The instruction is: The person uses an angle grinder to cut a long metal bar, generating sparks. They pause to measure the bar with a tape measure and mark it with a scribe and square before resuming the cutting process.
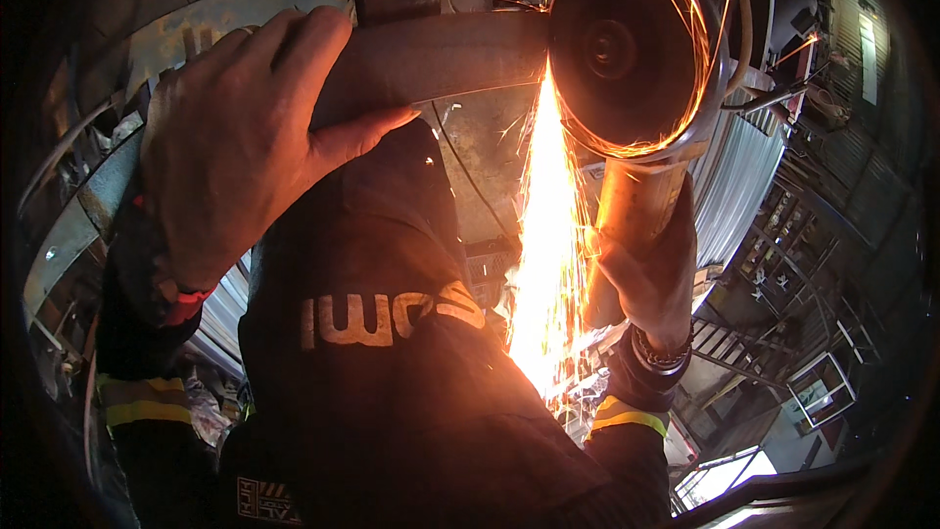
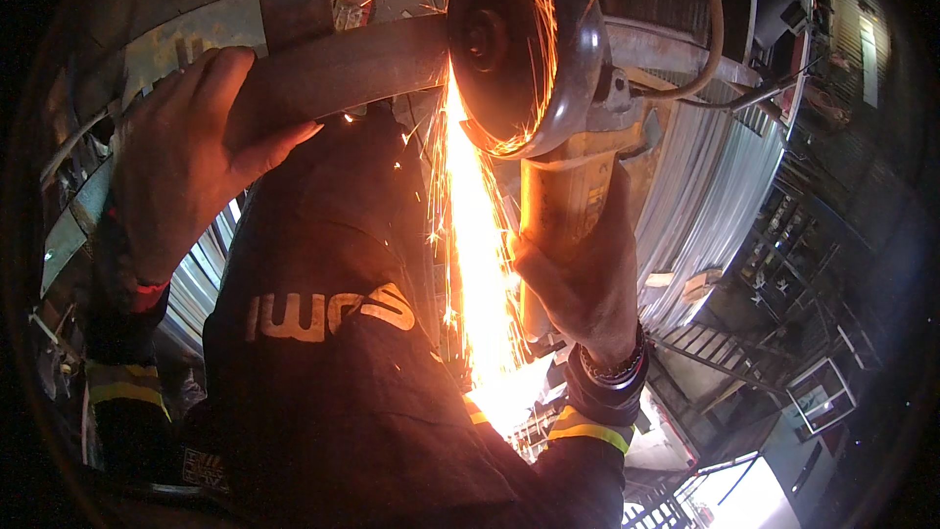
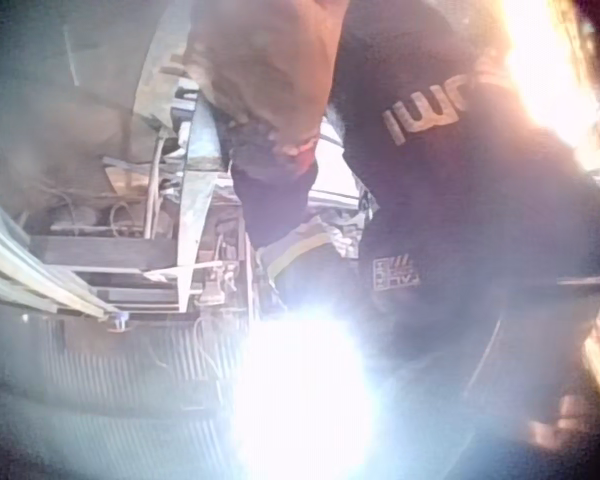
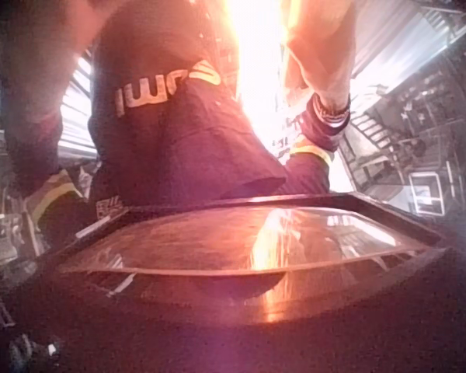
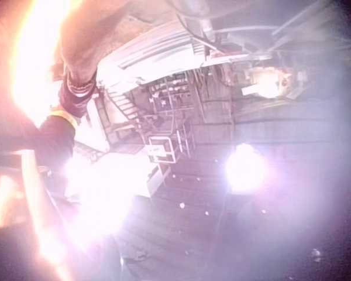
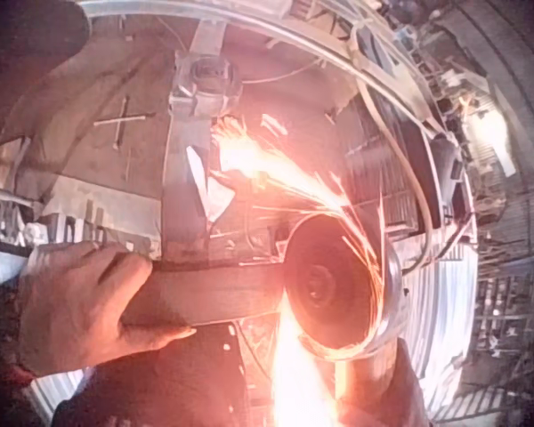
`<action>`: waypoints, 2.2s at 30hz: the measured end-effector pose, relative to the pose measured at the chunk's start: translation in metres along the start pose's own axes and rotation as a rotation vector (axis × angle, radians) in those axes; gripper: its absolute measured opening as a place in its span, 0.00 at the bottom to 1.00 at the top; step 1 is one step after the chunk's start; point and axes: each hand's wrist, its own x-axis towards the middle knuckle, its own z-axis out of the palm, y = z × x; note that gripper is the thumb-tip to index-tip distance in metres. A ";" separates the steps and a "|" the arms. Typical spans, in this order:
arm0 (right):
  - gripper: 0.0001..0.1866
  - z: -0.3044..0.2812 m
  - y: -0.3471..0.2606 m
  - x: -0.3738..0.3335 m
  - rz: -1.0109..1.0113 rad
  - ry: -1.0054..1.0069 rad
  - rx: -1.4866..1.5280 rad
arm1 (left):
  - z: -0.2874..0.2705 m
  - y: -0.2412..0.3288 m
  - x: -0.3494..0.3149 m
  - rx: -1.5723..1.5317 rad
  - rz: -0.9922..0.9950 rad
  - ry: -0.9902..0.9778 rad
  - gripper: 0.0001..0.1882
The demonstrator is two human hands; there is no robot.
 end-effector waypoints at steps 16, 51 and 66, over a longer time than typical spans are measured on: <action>0.42 -0.003 -0.002 -0.012 0.100 -0.001 -0.081 | -0.002 0.003 0.002 0.034 -0.038 -0.060 0.33; 0.44 -0.001 0.007 -0.003 0.023 -0.004 -0.023 | -0.001 -0.001 0.000 -0.003 -0.011 -0.058 0.31; 0.42 -0.006 0.005 -0.020 -0.015 -0.028 -0.129 | -0.003 0.002 0.003 -0.019 -0.026 -0.070 0.30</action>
